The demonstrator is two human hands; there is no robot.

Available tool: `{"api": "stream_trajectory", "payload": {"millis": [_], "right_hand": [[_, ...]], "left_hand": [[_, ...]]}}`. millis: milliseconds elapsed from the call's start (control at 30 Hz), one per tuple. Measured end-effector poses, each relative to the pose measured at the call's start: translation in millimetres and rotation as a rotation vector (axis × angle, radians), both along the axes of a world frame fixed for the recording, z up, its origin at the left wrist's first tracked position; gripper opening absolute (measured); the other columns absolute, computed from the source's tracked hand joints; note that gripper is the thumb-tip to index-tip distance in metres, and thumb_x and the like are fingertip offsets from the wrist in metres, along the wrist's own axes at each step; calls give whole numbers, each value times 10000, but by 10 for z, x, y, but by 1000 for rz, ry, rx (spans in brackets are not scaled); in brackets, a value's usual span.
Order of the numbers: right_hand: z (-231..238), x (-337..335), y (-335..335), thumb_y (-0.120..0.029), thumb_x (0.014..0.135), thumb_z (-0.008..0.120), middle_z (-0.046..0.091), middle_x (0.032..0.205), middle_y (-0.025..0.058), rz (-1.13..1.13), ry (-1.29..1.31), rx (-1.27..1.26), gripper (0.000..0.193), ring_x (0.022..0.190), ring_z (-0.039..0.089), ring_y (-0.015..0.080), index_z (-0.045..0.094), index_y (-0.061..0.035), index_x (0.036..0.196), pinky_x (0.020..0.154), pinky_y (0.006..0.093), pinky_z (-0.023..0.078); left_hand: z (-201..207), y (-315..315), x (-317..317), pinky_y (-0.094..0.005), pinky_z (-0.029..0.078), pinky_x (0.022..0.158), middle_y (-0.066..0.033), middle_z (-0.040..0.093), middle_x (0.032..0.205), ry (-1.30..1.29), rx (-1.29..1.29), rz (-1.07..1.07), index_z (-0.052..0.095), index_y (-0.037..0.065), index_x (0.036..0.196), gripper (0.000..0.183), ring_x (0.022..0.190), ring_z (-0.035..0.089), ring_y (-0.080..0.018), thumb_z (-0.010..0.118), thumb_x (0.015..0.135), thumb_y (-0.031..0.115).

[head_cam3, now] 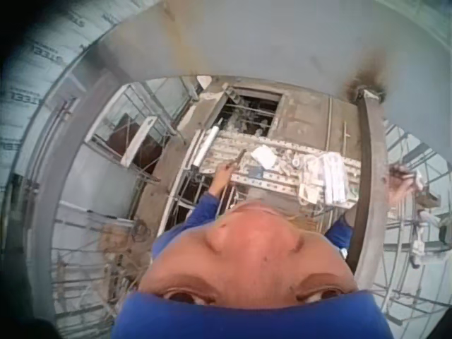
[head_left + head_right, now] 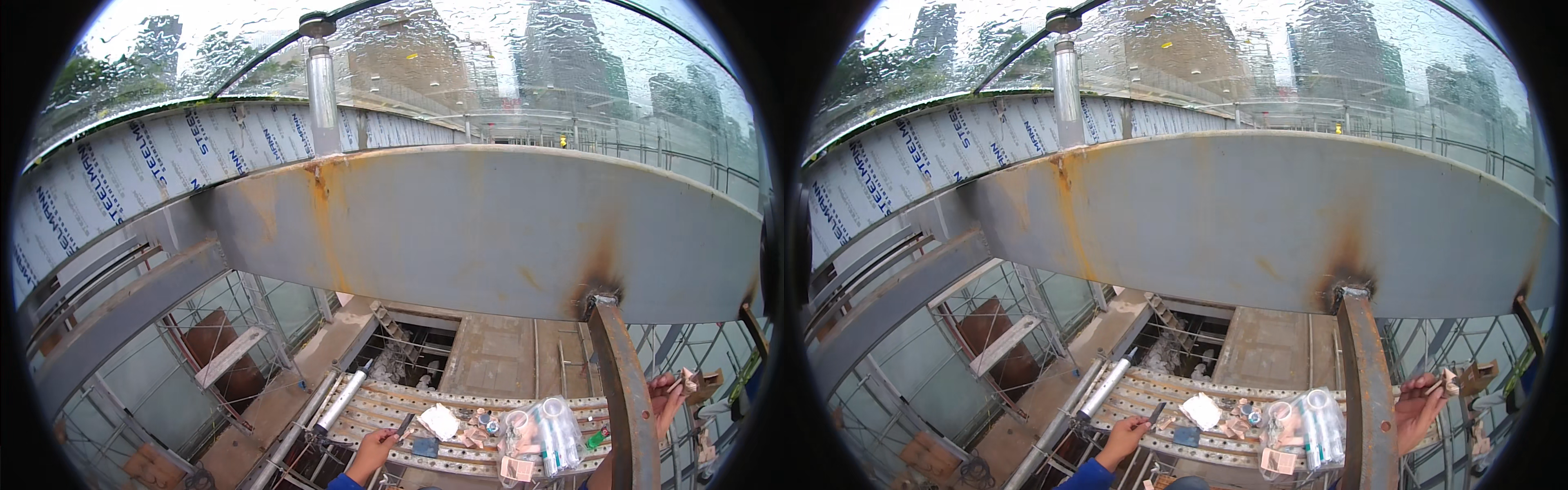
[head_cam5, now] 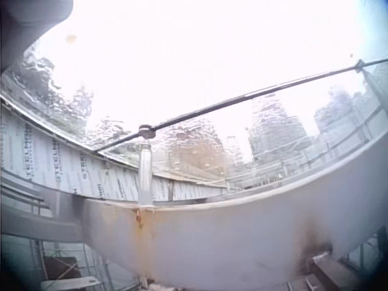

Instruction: The person sets down a caulking gun, picks up a scraper blade and paper, and scrapes sealant from the glass canopy overhead, wiping residue onto the paper.

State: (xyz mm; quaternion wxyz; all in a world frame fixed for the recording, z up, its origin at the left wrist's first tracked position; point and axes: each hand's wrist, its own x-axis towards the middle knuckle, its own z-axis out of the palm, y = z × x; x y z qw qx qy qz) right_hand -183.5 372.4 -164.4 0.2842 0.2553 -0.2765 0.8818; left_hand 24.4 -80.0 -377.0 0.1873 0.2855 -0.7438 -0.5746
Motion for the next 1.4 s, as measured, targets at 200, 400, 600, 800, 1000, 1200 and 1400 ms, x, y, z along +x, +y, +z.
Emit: {"api": "stream_trajectory", "payload": {"millis": [200,400,600,800,1000,1200,1400], "right_hand": [[1504,50,-480,-173,1056,389,559,883,108,53,524,435,290,749,554,189,418,4,1284,703,315,463],[2039,34,-1258,-82,1024,440,644,845,114,545,504,904,149,789,682,237,459,5,1144,731,343,542],[2078,-27,-1093,-144,1035,474,687,788,81,963,354,1344,108,721,693,130,466,-46,1079,613,226,516],[1878,-57,-1091,-155,1034,480,627,689,29,621,182,1264,101,608,629,91,472,-59,1065,517,217,455],[1904,42,-1065,-152,1019,509,536,607,-10,566,152,1143,140,432,476,45,494,-26,1076,410,200,366],[1831,-234,-1181,-197,972,591,537,528,-5,544,284,1126,223,410,497,62,549,9,1048,399,221,374],[1815,-75,-1080,-188,950,643,584,604,-7,501,257,1073,231,412,472,30,543,-6,1052,383,193,333]], "left_hand": [[691,-66,-272,-258,470,713,-75,652,909,275,-195,-33,706,-39,1053,228,792,605,-123,680,914,140],[-61,-25,-574,-271,475,709,-62,659,877,140,-93,-170,709,-23,1061,256,816,618,-122,687,915,186],[-2098,-165,189,-326,541,718,-93,714,825,-514,-131,-53,741,55,1000,278,755,662,-157,720,850,288],[-2479,266,478,-332,501,634,-77,650,751,-667,59,91,685,59,914,181,668,614,-160,706,819,211],[-2662,452,296,-337,461,550,-61,586,678,-569,143,130,630,63,828,104,580,567,-162,692,788,135],[-2695,155,638,-342,421,466,-45,522,604,-510,123,249,574,66,741,105,493,519,-165,678,757,59],[-2653,57,662,-347,388,396,-32,468,542,-476,91,169,528,69,670,169,420,479,-167,667,731,-5]]}}
